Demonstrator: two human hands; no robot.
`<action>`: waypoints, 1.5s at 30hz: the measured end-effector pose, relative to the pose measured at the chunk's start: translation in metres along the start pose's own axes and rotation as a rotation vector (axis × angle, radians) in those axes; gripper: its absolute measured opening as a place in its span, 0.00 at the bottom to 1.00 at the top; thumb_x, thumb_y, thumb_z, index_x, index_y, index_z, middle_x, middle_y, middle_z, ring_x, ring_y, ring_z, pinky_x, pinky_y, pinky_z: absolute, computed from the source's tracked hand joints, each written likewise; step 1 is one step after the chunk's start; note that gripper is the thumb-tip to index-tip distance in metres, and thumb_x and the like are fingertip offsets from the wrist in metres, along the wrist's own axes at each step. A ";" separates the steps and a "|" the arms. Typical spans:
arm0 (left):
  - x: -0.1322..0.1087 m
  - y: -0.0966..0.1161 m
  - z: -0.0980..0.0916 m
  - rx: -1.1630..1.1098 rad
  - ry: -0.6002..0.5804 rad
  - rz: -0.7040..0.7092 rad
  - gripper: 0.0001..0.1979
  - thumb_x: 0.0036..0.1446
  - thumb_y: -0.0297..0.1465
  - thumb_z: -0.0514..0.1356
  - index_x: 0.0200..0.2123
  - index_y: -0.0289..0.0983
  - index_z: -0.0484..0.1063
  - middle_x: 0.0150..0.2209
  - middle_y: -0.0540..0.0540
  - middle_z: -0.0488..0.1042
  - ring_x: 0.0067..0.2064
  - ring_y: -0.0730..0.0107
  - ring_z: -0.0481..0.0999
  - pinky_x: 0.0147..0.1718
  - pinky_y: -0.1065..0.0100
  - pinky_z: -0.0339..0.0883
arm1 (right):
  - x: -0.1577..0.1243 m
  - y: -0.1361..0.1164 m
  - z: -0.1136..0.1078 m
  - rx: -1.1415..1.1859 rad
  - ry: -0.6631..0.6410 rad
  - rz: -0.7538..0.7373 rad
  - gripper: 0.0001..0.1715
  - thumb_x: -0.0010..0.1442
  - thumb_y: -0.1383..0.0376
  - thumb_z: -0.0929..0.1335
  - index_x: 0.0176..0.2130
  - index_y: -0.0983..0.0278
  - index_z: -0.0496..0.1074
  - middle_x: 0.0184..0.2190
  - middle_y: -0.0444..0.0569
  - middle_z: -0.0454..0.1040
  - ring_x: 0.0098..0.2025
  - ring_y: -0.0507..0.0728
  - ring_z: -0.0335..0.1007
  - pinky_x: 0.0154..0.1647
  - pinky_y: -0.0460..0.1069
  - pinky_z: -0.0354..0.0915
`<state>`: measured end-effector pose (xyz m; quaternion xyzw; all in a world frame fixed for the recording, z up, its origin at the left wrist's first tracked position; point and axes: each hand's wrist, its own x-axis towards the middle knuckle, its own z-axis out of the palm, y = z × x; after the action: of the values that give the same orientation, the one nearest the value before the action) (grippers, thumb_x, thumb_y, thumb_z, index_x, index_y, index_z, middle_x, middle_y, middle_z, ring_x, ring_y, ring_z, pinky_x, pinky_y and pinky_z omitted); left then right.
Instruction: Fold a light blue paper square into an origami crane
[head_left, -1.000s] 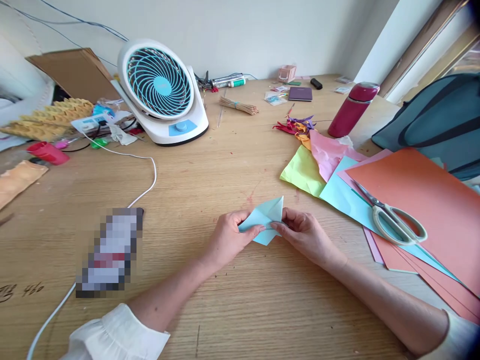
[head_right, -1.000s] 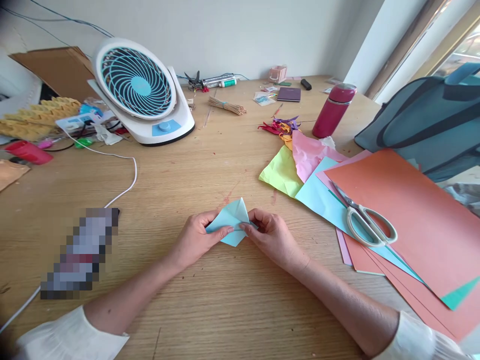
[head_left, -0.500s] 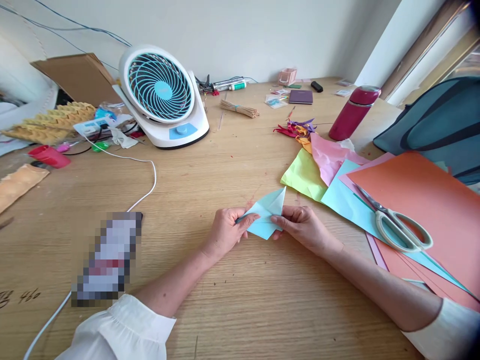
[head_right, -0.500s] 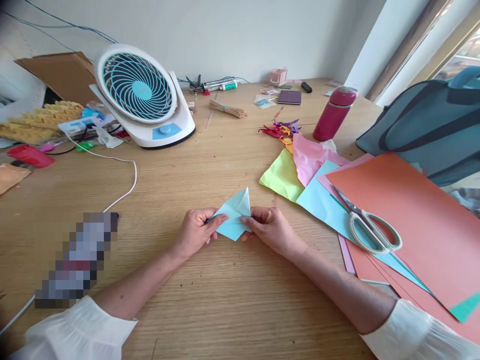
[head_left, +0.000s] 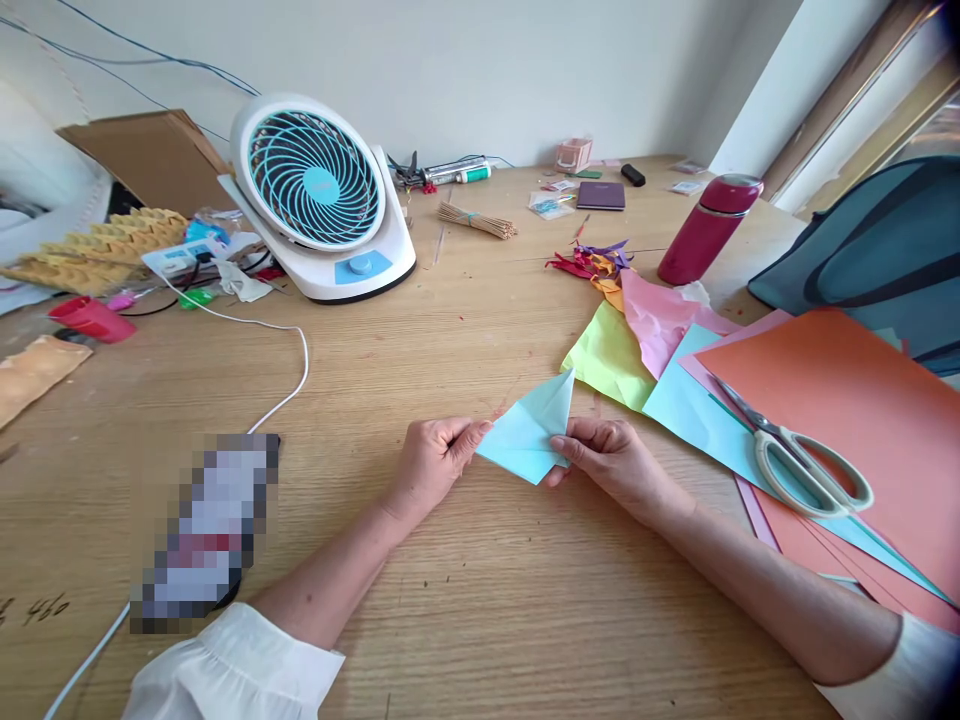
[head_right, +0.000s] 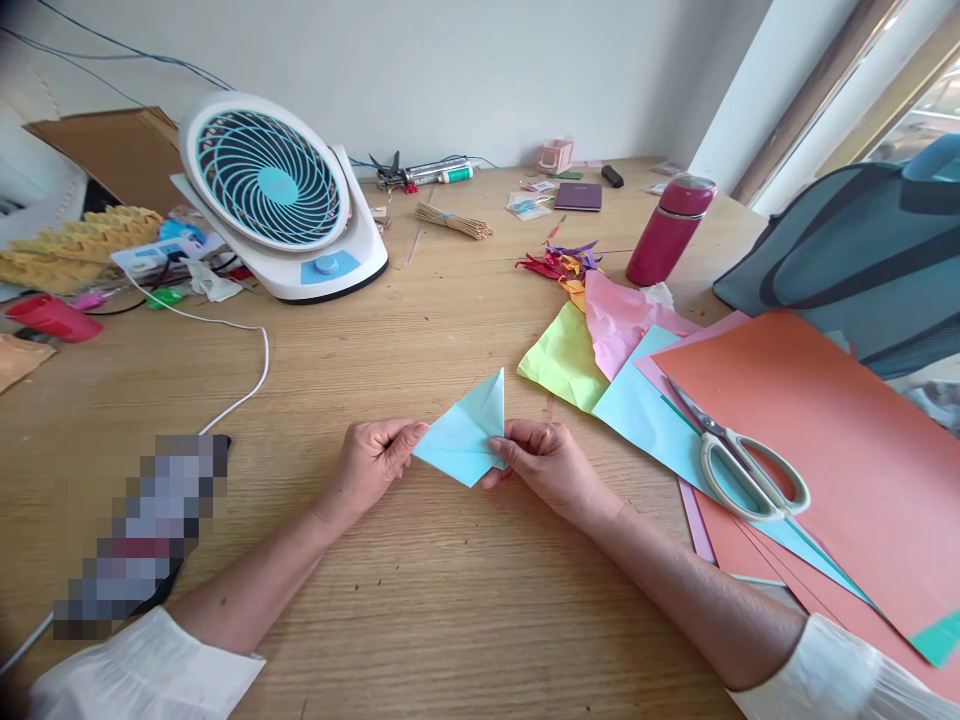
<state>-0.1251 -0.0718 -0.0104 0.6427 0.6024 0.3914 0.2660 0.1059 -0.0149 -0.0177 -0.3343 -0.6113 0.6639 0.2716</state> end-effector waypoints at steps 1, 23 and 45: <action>0.000 0.000 -0.001 0.000 0.030 -0.011 0.27 0.66 0.44 0.52 0.17 0.37 0.58 0.15 0.54 0.58 0.19 0.78 0.59 0.22 0.74 0.54 | 0.000 0.001 0.000 -0.006 0.003 0.000 0.19 0.61 0.50 0.70 0.34 0.62 0.76 0.27 0.46 0.80 0.28 0.55 0.78 0.34 0.50 0.73; -0.005 0.048 -0.007 0.259 -0.349 -0.130 0.25 0.54 0.26 0.65 0.54 0.41 0.63 0.44 0.47 0.77 0.41 0.61 0.77 0.36 0.65 0.65 | -0.011 -0.005 0.018 -0.219 -0.014 -0.004 0.13 0.67 0.57 0.65 0.37 0.62 0.73 0.29 0.45 0.77 0.31 0.54 0.75 0.34 0.47 0.67; -0.023 0.056 0.008 0.313 -0.220 -0.138 0.31 0.53 0.28 0.67 0.58 0.41 0.61 0.34 0.51 0.77 0.33 0.65 0.76 0.30 0.69 0.62 | -0.015 -0.002 0.020 -0.300 0.015 -0.063 0.13 0.68 0.58 0.64 0.33 0.62 0.67 0.26 0.42 0.69 0.28 0.52 0.63 0.29 0.46 0.59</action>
<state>-0.0857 -0.1010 0.0263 0.6721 0.6660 0.2013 0.2534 0.0995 -0.0393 -0.0136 -0.3569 -0.7118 0.5537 0.2436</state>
